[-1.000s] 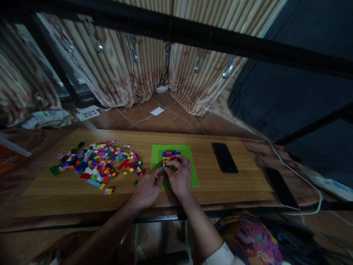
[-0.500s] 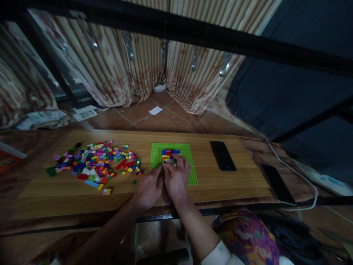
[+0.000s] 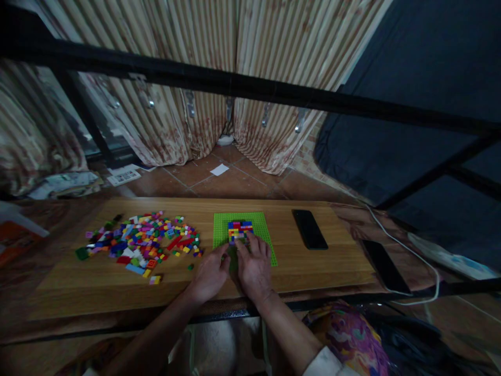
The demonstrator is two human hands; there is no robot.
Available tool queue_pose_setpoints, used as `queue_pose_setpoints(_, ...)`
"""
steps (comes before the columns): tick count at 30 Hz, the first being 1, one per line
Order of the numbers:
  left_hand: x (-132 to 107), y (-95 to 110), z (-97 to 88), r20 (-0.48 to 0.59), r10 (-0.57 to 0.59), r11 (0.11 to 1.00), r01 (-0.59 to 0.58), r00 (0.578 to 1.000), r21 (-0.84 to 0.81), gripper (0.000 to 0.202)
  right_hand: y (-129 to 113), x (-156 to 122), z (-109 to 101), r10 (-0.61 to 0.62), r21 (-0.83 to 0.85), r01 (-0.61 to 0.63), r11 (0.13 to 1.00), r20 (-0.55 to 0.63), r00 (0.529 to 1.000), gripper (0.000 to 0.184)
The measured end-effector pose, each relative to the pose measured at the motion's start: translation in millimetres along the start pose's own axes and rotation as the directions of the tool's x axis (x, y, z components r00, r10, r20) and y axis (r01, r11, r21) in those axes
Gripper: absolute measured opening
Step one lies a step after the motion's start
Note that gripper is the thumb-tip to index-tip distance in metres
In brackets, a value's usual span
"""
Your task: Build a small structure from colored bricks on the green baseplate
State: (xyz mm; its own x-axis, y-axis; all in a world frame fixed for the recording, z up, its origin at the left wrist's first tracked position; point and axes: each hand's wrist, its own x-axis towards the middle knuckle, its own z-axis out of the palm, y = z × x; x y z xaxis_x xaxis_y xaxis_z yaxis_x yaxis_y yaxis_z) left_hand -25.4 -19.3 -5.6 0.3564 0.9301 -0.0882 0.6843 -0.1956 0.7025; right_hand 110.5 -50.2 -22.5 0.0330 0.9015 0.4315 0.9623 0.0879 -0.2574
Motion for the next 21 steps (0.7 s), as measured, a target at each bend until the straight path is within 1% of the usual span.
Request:
queue_pose_setpoints(3, -0.2, -2.1, -6.3, -0.007, -0.035, 0.999, 0.035, 0.999, -0.018, 0.040, 18.6, 15.2, -8.4, 0.122, 0.113, -0.110, 0.988, -0.110, 0.986, 0.037)
queue_pose_setpoints(5, 0.7, -4.2, -9.0, -0.014, -0.053, 0.998, 0.053, 0.998, -0.029, 0.040, 27.1, 33.3, -10.2, 0.165, 0.151, -0.146, 0.978, -0.121, 0.979, 0.038)
queue_pose_setpoints(8, 4.4, -7.0, -12.5, -0.043, -0.076, 0.996, 0.074, 0.996, -0.044, 0.041, 25.5, 65.4, -1.7, 0.162, 0.136, -0.159, 0.978, -0.016, 0.987, 0.043)
queue_pose_setpoints(10, 7.6, -8.4, -17.8, -0.074, -0.077, 0.995, 0.071, 0.994, -0.075, 0.041, 16.3, 83.2, 10.3, 0.114, 0.112, -0.123, 0.986, 0.087, 0.990, 0.047)
queue_pose_setpoints(12, 9.9, -10.1, -27.1, -0.108, -0.080, 0.990, 0.066, 0.991, -0.122, 0.040, 5.5, 94.0, 23.5, 0.075, 0.076, -0.092, 0.993, 0.201, 0.977, 0.053)
queue_pose_setpoints(14, 10.5, -12.2, -39.4, -0.140, -0.092, 0.985, 0.069, 0.986, -0.158, 0.038, -2.4, 97.7, 34.2, 0.054, 0.035, -0.068, 0.997, 0.300, 0.952, 0.059)
queue_pose_setpoints(16, 9.6, -14.9, -51.5, -0.179, -0.105, 0.980, 0.071, 0.978, -0.186, 0.036, -5.7, 97.3, 40.4, 0.045, -0.001, -0.048, 0.999, 0.359, 0.932, 0.062)
queue_pose_setpoints(18, 8.4, -18.2, -60.7, -0.209, -0.118, 0.975, 0.073, 0.971, -0.211, 0.036, -5.6, 96.4, 42.3, 0.036, -0.024, -0.029, 0.999, 0.386, 0.922, 0.063)
queue_pose_setpoints(21, 8.9, -25.7, -68.5, -0.252, -0.129, 0.967, 0.065, 0.959, -0.247, 0.035, -3.9, 96.1, 41.4, 0.026, -0.049, -0.007, 0.999, 0.407, 0.913, 0.061)
